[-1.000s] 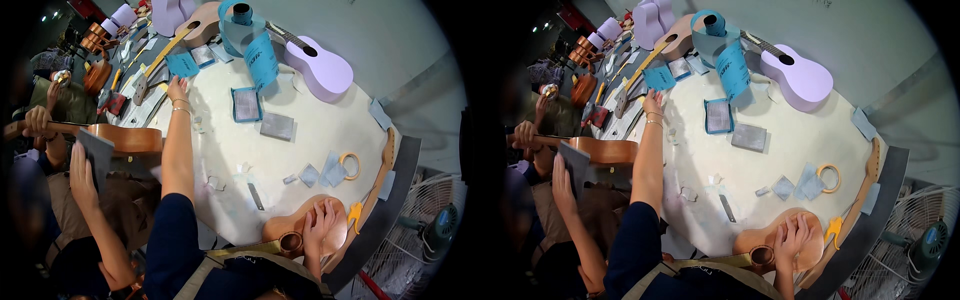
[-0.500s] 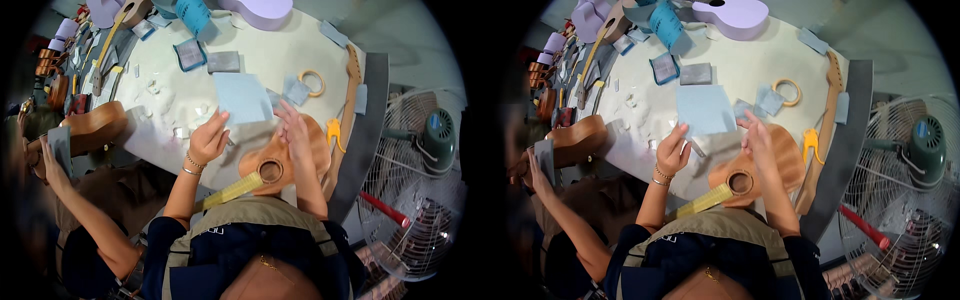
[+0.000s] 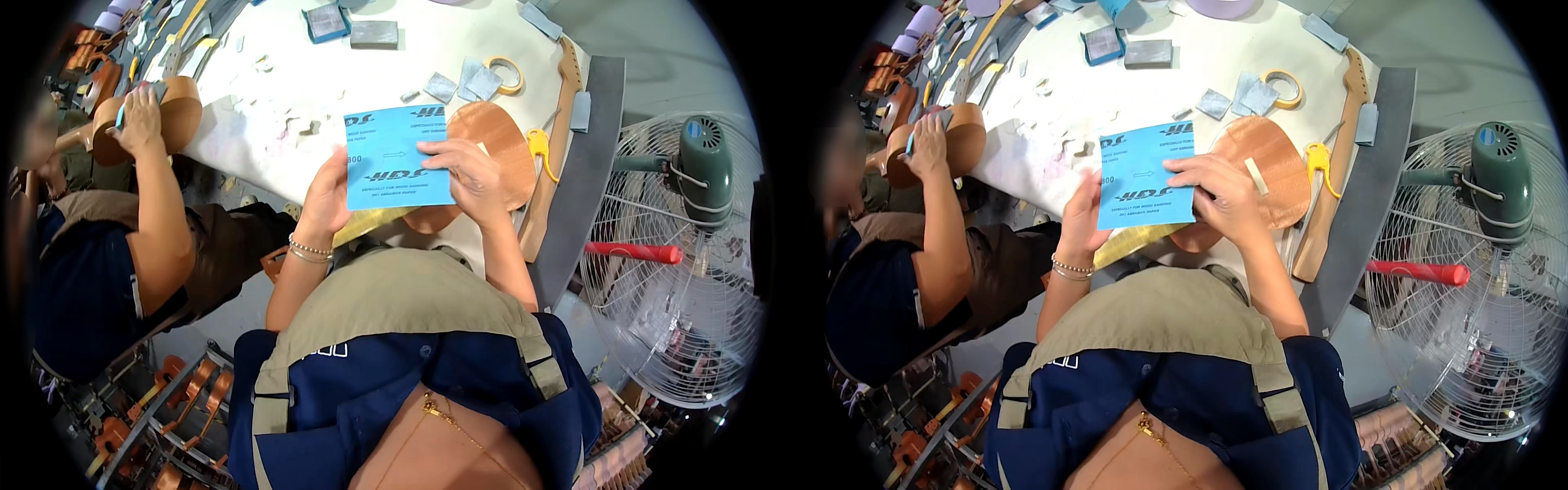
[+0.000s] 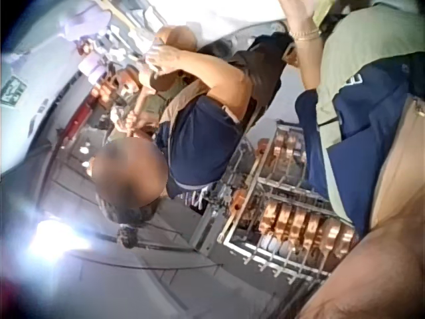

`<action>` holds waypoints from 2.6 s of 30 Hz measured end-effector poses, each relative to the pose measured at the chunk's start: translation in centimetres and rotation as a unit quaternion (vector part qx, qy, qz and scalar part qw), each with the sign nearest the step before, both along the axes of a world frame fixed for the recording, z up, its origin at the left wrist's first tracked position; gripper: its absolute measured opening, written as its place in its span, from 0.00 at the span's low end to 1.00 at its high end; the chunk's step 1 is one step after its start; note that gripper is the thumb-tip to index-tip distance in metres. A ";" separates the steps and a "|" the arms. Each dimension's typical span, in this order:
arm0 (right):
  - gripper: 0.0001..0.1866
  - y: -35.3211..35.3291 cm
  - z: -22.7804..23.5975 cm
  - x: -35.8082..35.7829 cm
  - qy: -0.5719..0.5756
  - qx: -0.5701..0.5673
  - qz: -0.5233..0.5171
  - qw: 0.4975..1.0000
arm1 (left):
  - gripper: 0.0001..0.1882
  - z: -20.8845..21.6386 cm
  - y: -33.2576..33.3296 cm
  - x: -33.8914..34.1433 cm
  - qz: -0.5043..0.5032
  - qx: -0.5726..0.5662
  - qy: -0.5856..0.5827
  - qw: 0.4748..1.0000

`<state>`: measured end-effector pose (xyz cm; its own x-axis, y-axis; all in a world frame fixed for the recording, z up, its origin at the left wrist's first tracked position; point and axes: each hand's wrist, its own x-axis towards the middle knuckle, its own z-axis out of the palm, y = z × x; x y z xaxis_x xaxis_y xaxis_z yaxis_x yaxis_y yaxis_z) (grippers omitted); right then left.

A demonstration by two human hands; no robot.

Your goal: The person sands a wooden guitar body and neck using sandpaper, then applies masking tape to the neck. The person continues sanding the body and neck, handling sandpaper and tape throughout.

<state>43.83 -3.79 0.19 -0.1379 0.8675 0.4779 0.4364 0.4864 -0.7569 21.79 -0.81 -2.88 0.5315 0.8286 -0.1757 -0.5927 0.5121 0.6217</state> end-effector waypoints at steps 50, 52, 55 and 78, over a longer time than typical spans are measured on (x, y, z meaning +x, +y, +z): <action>0.10 -4.3 -0.9 -3.4 0.224 -0.149 -0.215 0.939 | 0.15 3.4 -4.0 2.9 0.061 0.099 0.151 0.982; 0.13 -4.1 -0.3 -2.2 0.210 -0.124 -0.126 0.962 | 0.15 4.0 -3.3 2.3 0.056 0.101 0.160 0.980; 0.19 -4.2 0.8 -0.2 0.069 -0.055 -0.032 0.996 | 0.14 4.4 -3.1 1.5 0.043 0.057 0.136 0.988; 0.20 -4.5 1.4 -0.5 0.433 -0.165 0.075 0.883 | 0.13 4.9 -4.0 1.1 0.076 0.158 0.130 0.976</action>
<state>43.38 -8.29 1.63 0.0292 0.9823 0.1852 -0.4258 0.1798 -0.8868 22.92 -4.84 2.00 0.3689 0.9294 -0.0109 -0.4479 0.1881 0.8741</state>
